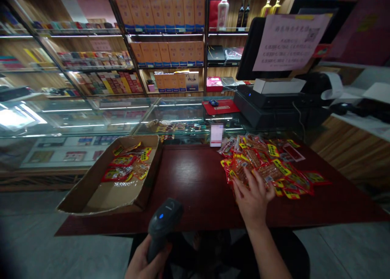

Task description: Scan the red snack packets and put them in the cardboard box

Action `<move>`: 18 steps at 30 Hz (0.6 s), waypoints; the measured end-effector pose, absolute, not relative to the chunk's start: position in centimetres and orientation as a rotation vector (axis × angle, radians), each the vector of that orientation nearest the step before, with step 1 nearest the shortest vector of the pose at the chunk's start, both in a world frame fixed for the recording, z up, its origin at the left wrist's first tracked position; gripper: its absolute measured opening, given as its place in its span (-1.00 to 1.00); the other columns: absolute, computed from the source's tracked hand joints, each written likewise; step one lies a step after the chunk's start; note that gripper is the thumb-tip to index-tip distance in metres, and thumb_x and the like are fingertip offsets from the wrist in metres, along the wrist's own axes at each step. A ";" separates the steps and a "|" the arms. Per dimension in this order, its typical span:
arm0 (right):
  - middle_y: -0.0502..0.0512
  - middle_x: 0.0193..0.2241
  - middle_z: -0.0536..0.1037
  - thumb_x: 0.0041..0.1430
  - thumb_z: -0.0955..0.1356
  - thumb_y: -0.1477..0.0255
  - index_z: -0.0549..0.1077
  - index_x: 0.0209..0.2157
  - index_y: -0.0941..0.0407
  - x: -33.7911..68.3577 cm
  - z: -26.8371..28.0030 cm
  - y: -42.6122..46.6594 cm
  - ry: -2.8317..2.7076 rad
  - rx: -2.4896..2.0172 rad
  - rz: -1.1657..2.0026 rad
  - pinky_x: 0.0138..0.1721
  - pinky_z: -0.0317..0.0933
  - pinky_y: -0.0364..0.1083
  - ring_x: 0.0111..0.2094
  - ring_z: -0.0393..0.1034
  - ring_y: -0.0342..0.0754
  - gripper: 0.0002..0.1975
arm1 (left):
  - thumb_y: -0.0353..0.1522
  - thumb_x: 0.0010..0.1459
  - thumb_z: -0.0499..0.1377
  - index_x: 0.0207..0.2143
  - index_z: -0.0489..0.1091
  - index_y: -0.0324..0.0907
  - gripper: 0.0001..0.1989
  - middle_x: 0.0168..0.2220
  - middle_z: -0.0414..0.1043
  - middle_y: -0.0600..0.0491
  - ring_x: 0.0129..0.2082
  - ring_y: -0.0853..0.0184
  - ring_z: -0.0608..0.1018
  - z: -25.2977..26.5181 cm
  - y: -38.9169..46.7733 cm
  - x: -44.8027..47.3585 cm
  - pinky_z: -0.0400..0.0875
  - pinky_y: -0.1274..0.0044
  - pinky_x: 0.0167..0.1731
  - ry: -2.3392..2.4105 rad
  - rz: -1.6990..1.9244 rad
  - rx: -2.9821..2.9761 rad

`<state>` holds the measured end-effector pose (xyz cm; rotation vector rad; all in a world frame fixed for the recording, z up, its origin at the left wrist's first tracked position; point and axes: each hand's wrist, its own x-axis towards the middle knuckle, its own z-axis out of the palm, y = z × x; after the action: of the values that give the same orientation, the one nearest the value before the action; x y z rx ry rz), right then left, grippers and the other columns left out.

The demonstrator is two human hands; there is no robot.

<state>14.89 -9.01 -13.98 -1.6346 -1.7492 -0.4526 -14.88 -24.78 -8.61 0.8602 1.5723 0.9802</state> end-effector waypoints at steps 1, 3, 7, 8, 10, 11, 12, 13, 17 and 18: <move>0.07 0.21 0.59 0.41 0.36 0.30 0.69 -0.14 -0.13 13.8 -13.9 -9.5 -1.811 -1.592 -0.394 0.33 -0.11 0.33 0.30 0.34 0.20 -0.79 | 0.02 0.06 0.37 -0.20 0.47 -0.19 -0.51 -0.65 0.18 0.29 -0.67 0.45 0.25 -8.7 -24.7 -14.7 0.17 0.62 -0.60 1.566 0.988 0.860; 0.03 0.15 0.64 0.41 0.35 0.35 0.66 -0.07 -0.15 11.1 -14.1 -10.8 -1.959 -1.488 -0.244 0.29 -0.03 0.23 0.21 0.44 0.13 -0.77 | 0.00 0.06 0.38 -0.23 0.46 -0.19 -0.54 -0.64 0.18 0.29 -0.67 0.47 0.24 -8.6 -24.6 -14.2 0.17 0.62 -0.60 1.549 1.013 0.860; -0.04 0.05 0.70 0.41 0.32 0.44 0.63 -0.05 -0.16 6.1 -15.5 -13.3 -2.126 -1.365 0.026 0.28 -0.03 0.24 0.10 0.52 0.09 -0.72 | -0.09 0.08 0.38 -0.27 0.45 -0.17 -0.63 -0.63 0.18 0.29 -0.66 0.48 0.23 -8.3 -24.5 -14.0 0.14 0.64 -0.62 1.553 1.035 0.849; -0.05 0.04 0.70 0.38 0.33 0.43 0.63 -0.08 -0.16 5.4 -15.8 -13.7 -2.130 -1.363 0.066 0.31 -0.06 0.27 0.10 0.53 0.11 -0.74 | -0.10 0.08 0.38 -0.27 0.45 -0.17 -0.64 -0.63 0.18 0.30 -0.66 0.48 0.23 -8.2 -24.6 -14.2 0.14 0.65 -0.63 1.557 1.034 0.843; -0.03 0.04 0.70 0.34 0.36 0.39 0.63 -0.16 -0.13 4.6 -16.2 -14.2 -2.123 -1.367 0.138 0.34 -0.10 0.34 0.11 0.51 0.15 -0.81 | -0.12 0.09 0.39 -0.24 0.45 -0.17 -0.65 -0.64 0.19 0.30 -0.67 0.48 0.24 -8.3 -24.7 -14.7 0.16 0.65 -0.64 1.551 1.019 0.835; 0.00 0.06 0.68 0.32 0.37 0.35 0.62 -0.19 -0.12 4.5 -16.2 -14.2 -2.114 -1.375 0.177 0.34 -0.08 0.35 0.13 0.50 0.17 -0.84 | -0.13 0.09 0.39 -0.23 0.45 -0.17 -0.65 -0.65 0.20 0.30 -0.67 0.48 0.25 -8.4 -24.9 -15.1 0.17 0.66 -0.63 1.545 1.010 0.830; 0.05 0.10 0.66 0.32 0.36 0.31 0.62 -0.18 -0.09 4.4 -16.2 -14.1 -2.094 -1.400 0.211 0.33 -0.03 0.34 0.15 0.48 0.18 -0.85 | -0.14 0.09 0.39 -0.22 0.45 -0.17 -0.65 -0.65 0.22 0.30 -0.67 0.48 0.26 -8.5 -24.9 -15.4 0.19 0.66 -0.63 1.540 1.002 0.825; 0.12 0.14 0.62 0.33 0.35 0.27 0.61 -0.14 -0.05 4.3 -16.1 -13.8 -2.064 -1.441 0.234 0.31 0.04 0.33 0.18 0.45 0.21 -0.81 | -0.14 0.09 0.39 -0.22 0.45 -0.16 -0.66 -0.66 0.23 0.30 -0.67 0.47 0.26 -8.7 -25.0 -15.7 0.20 0.66 -0.63 1.537 0.995 0.819; 0.46 0.25 0.48 0.34 0.34 0.14 0.40 0.23 0.16 2.9 -16.1 -12.0 -1.965 -1.677 0.191 0.28 0.07 0.41 0.29 0.31 0.37 -0.45 | -0.15 0.10 0.39 -0.17 0.45 -0.16 -0.64 -0.66 0.23 0.31 -0.68 0.46 0.28 -9.2 -24.7 -16.1 0.19 0.66 -0.64 1.553 1.012 0.806; 0.49 0.26 0.46 0.32 0.36 0.15 0.34 0.28 0.19 2.4 -16.3 -11.6 -1.976 -1.717 0.178 0.30 0.00 0.46 0.31 0.27 0.41 -0.38 | -0.16 0.10 0.38 -0.14 0.45 -0.17 -0.63 -0.66 0.23 0.31 -0.68 0.46 0.28 -9.2 -24.5 -16.1 0.19 0.66 -0.64 1.558 1.020 0.810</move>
<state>2.41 -11.59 -16.25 -1.7169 -1.9764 0.1781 -16.07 -24.53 -9.23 0.8096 1.5581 1.0196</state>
